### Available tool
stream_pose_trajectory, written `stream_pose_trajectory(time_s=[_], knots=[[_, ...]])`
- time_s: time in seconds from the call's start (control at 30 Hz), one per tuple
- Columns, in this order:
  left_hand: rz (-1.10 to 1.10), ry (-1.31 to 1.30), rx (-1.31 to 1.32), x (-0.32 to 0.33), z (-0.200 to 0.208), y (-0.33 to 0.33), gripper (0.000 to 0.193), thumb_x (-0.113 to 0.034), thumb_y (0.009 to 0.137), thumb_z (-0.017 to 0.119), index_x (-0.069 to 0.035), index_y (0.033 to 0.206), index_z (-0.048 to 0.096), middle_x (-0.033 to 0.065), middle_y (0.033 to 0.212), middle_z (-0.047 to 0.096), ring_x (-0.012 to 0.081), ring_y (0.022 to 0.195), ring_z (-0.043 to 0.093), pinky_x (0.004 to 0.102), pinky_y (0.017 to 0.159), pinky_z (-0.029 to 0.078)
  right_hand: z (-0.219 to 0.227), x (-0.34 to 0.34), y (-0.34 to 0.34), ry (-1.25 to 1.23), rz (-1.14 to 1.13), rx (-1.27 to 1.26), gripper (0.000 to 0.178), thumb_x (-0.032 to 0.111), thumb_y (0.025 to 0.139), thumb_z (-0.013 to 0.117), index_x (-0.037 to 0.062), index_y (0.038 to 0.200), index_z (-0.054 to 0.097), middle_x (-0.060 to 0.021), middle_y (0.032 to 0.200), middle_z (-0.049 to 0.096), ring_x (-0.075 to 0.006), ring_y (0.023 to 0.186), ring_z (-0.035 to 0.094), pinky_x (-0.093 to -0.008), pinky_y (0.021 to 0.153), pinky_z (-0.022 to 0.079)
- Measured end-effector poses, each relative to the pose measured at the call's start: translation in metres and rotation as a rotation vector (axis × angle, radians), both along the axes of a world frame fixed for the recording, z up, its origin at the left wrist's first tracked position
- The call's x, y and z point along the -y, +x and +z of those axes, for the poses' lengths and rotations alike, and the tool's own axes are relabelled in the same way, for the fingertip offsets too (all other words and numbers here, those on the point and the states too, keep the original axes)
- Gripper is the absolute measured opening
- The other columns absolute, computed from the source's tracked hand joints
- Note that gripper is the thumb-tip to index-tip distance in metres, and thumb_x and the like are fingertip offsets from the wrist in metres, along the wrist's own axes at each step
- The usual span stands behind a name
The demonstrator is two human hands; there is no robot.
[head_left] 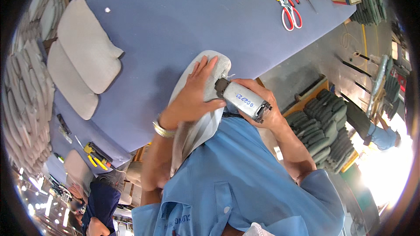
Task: The person staples fabric onto a cushion frame using a pneumatic staple gun, trims excess fabric with a utility knife, and cuts remaining edges with scissors. The person handles multiple cushion units and places finished pieces aside.
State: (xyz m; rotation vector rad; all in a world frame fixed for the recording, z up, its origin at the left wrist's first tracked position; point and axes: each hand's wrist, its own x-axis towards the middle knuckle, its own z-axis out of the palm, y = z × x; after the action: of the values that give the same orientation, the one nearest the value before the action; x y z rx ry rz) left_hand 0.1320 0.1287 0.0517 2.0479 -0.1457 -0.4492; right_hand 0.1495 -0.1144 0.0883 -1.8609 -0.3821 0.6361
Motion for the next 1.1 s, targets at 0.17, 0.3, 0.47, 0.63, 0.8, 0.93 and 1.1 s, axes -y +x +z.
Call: stream_pose_trajectory(time_s=[0.17,0.3,0.47,0.63,0.8,0.93,1.1], knots=[[0.161,-0.318,-0.271,-0.024,-0.031,0.065,0.052,-0.04,0.109,0.049,-0.002,0.143,0.059,0.017,0.138,0.065,0.0219,0.128,0.061,0.0362,0.11,0.046,-0.012,0.012,-0.009,0.044,0.014,0.049,0.071,0.009,0.071,0.081,0.0052,0.138,0.058,-0.0164,0.13,0.069,-0.0324,0.115,0.07,-0.0383,0.099,0.054],[0.156,-0.419,-0.101,0.017,-0.089,0.103,0.06,-0.05,0.11,0.041,0.0,0.132,0.067,0.0182,0.121,0.072,0.024,0.113,0.068,0.0385,0.103,0.051,-0.019,0.014,-0.017,0.042,-0.001,0.075,0.072,0.01,0.07,0.081,0.0048,0.138,0.058,-0.0163,0.13,0.069,-0.0322,0.115,0.07,-0.0386,0.1,0.054],[0.002,-0.441,-0.18,0.042,-0.089,0.104,0.079,-0.064,0.108,0.03,-0.001,0.115,0.076,0.015,0.095,0.078,0.0238,0.098,0.073,0.0378,0.095,0.053,-0.03,0.016,-0.022,0.077,-0.026,0.049,0.074,0.013,0.069,0.08,0.005,0.139,0.059,-0.0161,0.129,0.07,-0.0333,0.116,0.07,-0.0401,0.1,0.053],[-0.135,-0.415,-0.173,0.048,-0.075,0.103,0.084,-0.065,0.108,0.024,-0.001,0.107,0.079,0.0121,0.076,0.076,0.0212,0.082,0.073,0.0371,0.081,0.055,-0.028,0.015,-0.021,0.089,-0.056,0.089,0.071,0.015,0.067,0.078,0.0052,0.136,0.062,-0.0158,0.127,0.07,-0.0335,0.117,0.069,-0.0411,0.101,0.052],[-0.158,-0.476,-0.24,0.039,-0.066,0.086,0.086,-0.065,0.108,0.023,0.0,0.108,0.078,0.0101,0.069,0.072,0.0191,0.074,0.07,0.0369,0.078,0.054,-0.029,0.011,-0.028,0.065,-0.09,0.15,0.071,0.017,0.064,0.078,0.0049,0.133,0.065,-0.0151,0.122,0.072,-0.0347,0.11,0.069,-0.0434,0.097,0.053],[-0.177,-0.424,-0.222,0.037,-0.051,0.075,0.082,-0.062,0.109,0.026,0.0,0.108,0.078,0.008,0.066,0.069,0.0175,0.068,0.067,0.0336,0.068,0.053,-0.03,0.012,-0.031,0.05,-0.099,0.166,0.068,0.016,0.066,0.079,0.004,0.132,0.066,-0.015,0.12,0.072,-0.0344,0.104,0.07,-0.0433,0.094,0.054],[-0.285,-0.309,-0.087,0.035,-0.038,0.078,0.071,-0.058,0.11,0.033,-0.003,0.116,0.077,0.0032,0.063,0.065,0.0125,0.062,0.06,0.0307,0.062,0.049,-0.021,0.005,-0.036,0.081,-0.164,0.182,0.063,0.012,0.067,0.08,0.0022,0.128,0.068,-0.0146,0.118,0.073,-0.0337,0.101,0.069,-0.0429,0.092,0.054]])
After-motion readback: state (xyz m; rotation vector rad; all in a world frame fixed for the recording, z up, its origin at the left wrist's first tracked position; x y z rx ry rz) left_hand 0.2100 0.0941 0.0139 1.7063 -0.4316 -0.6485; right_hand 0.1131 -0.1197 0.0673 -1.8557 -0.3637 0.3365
